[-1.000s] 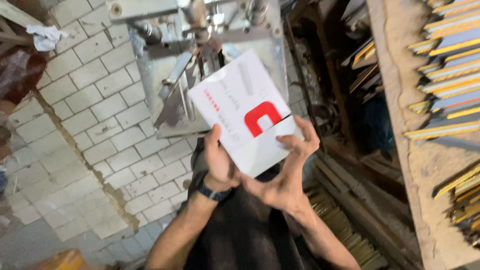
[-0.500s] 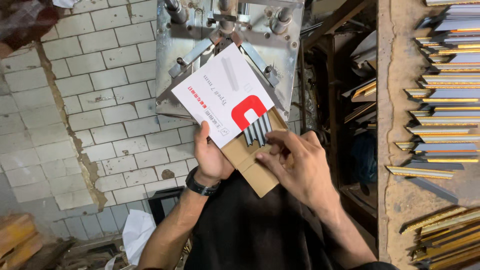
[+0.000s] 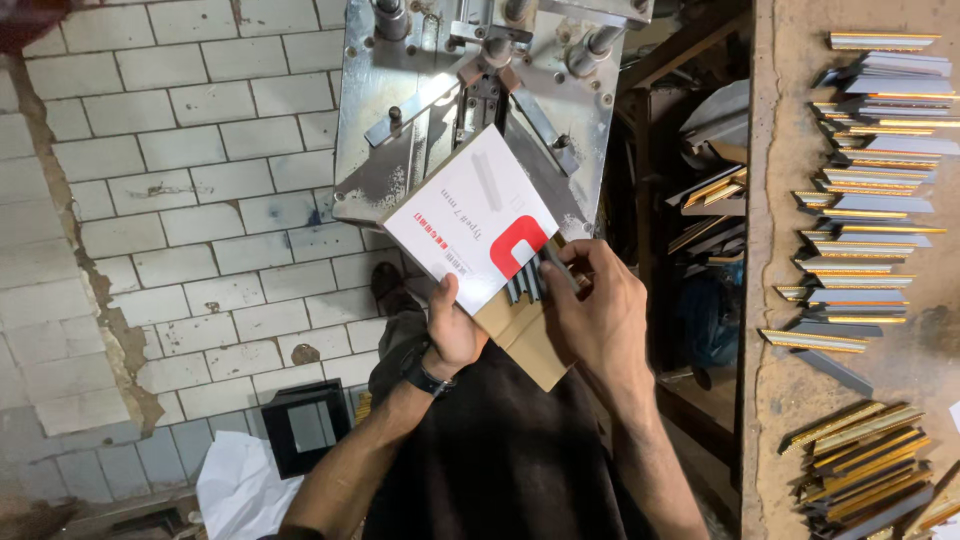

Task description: The person assembles gold picture frames by placing pre-cut frame pieces into a corner-joining machine, pressing the handle to join the corners, and stacking the completed frames on the table. The person handles frame pieces and the machine throughout the process.

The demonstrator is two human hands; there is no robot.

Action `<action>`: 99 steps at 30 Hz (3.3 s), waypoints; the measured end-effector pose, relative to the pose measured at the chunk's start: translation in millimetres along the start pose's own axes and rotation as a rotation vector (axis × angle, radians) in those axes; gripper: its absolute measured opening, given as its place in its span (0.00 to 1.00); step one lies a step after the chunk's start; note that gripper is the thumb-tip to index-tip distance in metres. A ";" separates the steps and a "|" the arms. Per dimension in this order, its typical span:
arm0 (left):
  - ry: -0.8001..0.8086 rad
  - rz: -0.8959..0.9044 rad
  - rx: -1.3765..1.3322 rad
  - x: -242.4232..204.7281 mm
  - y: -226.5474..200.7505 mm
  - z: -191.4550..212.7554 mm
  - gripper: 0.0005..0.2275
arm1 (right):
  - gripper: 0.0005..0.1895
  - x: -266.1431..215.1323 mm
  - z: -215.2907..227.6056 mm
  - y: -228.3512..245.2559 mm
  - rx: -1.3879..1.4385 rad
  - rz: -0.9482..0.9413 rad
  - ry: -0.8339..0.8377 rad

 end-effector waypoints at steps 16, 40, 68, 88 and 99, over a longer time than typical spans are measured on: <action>-0.109 0.089 -0.010 -29.2 -27.9 -1.2 0.33 | 0.13 -35.9 -13.7 21.8 -0.177 0.322 0.008; -0.129 0.148 -0.032 -33.8 -56.2 -15.3 0.34 | 0.20 -67.3 -28.4 16.4 0.002 0.390 0.103; 0.013 0.234 0.463 41.2 -15.0 -70.0 0.34 | 0.20 37.9 -9.3 -256.2 1.352 -0.545 -0.270; -0.287 -0.031 0.453 43.8 38.1 -43.5 0.22 | 0.23 346.6 58.0 -411.8 1.267 -0.737 -0.202; 0.195 0.052 1.338 36.6 -21.4 -72.9 0.17 | 0.45 17.5 -63.0 -56.6 0.212 0.140 0.376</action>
Point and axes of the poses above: each hand's wrist, its own x-axis towards the middle knuckle, its own z-axis out of the back of the hand, y = z × x, the point moved 7 cm from there along x, towards the middle knuckle, and after that the axes turned 11 degrees about -x, right-handed, at the moved point
